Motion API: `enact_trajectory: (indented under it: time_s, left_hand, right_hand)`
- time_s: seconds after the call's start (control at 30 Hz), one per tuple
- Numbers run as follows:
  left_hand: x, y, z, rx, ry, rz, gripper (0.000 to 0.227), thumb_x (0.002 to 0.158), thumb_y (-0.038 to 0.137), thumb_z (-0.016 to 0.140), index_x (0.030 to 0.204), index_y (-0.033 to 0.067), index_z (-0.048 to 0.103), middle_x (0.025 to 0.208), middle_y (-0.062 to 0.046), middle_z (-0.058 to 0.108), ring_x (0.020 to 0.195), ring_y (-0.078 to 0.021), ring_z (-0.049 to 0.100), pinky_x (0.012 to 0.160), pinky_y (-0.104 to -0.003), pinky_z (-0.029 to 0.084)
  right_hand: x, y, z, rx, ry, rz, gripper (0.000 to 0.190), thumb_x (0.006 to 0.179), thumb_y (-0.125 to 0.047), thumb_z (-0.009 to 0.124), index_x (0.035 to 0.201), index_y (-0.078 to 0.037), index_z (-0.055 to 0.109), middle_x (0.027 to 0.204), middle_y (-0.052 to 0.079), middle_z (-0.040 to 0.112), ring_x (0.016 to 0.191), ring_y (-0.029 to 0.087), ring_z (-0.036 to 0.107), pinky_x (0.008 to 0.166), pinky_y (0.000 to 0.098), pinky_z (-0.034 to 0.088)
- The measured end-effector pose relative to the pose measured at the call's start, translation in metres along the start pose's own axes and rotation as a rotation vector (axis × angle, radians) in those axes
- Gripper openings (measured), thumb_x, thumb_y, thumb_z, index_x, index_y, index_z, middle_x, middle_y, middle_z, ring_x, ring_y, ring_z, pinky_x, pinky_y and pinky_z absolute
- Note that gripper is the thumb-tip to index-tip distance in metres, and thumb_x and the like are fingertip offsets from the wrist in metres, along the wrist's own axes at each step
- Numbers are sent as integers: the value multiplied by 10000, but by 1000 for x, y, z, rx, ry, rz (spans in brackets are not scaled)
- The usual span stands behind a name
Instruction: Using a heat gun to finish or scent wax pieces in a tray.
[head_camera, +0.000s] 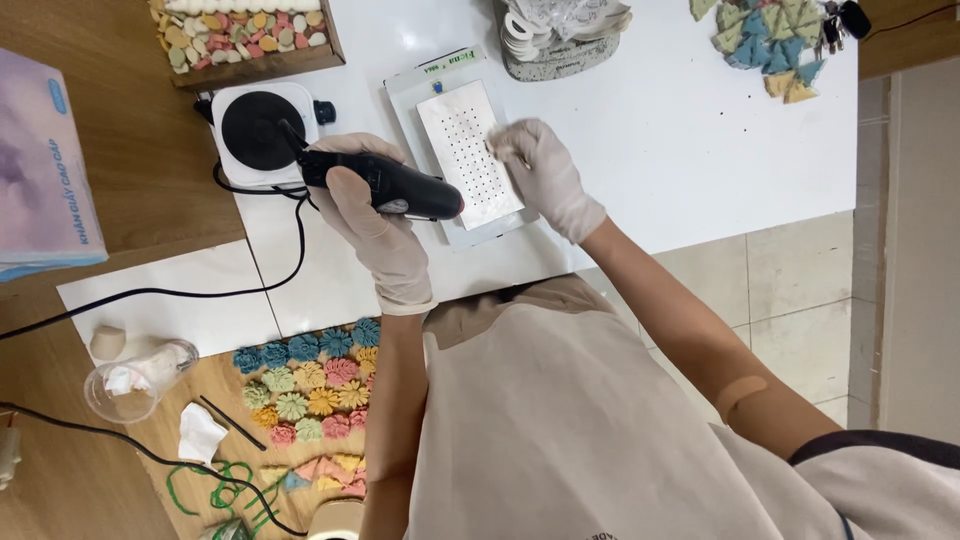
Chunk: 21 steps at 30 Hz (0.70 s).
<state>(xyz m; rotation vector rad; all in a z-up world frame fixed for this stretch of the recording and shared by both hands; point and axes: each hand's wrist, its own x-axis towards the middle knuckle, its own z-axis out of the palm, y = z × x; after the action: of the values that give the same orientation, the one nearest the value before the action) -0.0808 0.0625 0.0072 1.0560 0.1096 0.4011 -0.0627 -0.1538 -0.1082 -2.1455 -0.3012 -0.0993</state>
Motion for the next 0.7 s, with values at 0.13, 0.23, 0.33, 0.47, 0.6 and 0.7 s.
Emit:
enact_trajectory:
  time_s: [0.13, 0.23, 0.33, 0.47, 0.6, 0.7]
  left_hand:
    - [1, 7, 6, 43, 17, -16, 417, 1123, 490, 492, 1207, 81, 480, 1001, -102, 592, 851, -164, 571, 756, -273, 515]
    - [0, 7, 5, 12, -3, -8, 427, 1108, 488, 492, 1231, 79, 478, 1030, -96, 584, 911, -178, 576, 761, -275, 514]
    - [-1, 12, 4, 4, 0, -23, 407, 1110, 474, 505, 1200, 77, 479, 1040, -99, 581, 870, -174, 586, 754, -287, 522]
    - [-3, 15, 0, 27, -4, -13, 430, 1115, 495, 512, 1210, 76, 491, 996, -98, 584, 883, -171, 582, 766, -281, 516]
    - [1, 8, 1, 0, 19, -7, 432, 1102, 487, 523, 1222, 73, 491, 1043, -98, 582, 891, -177, 582, 779, -288, 515]
    - [3, 10, 2, -2, 8, -5, 421, 1108, 475, 520, 1224, 71, 492, 1048, -98, 584, 892, -177, 575, 790, -297, 515]
  right_hand:
    - [-23, -3, -7, -93, -7, -42, 113, 925, 20, 742, 1008, -28, 681, 1050, 105, 666, 985, 272, 670, 863, 344, 568]
    - [12, -7, -6, -93, -91, -98, 69, 932, 0, 702, 984, -29, 666, 1035, 109, 649, 983, 286, 675, 885, 363, 565]
    - [70, -11, 4, -67, -35, 23, 22, 968, -25, 670, 955, -25, 653, 1057, 129, 635, 961, 282, 674, 863, 357, 563]
    - [74, -11, 16, -144, 44, -29, 40, 967, -6, 670, 1003, -22, 671, 1056, 129, 643, 981, 302, 655, 886, 378, 549]
    - [26, -3, 16, -210, 84, -112, 106, 908, -4, 713, 1010, -18, 691, 1078, 128, 668, 1008, 330, 636, 894, 396, 540]
    - [35, -6, 8, -176, -17, -55, 93, 894, 18, 693, 977, -25, 688, 1069, 124, 680, 991, 302, 653, 891, 378, 550]
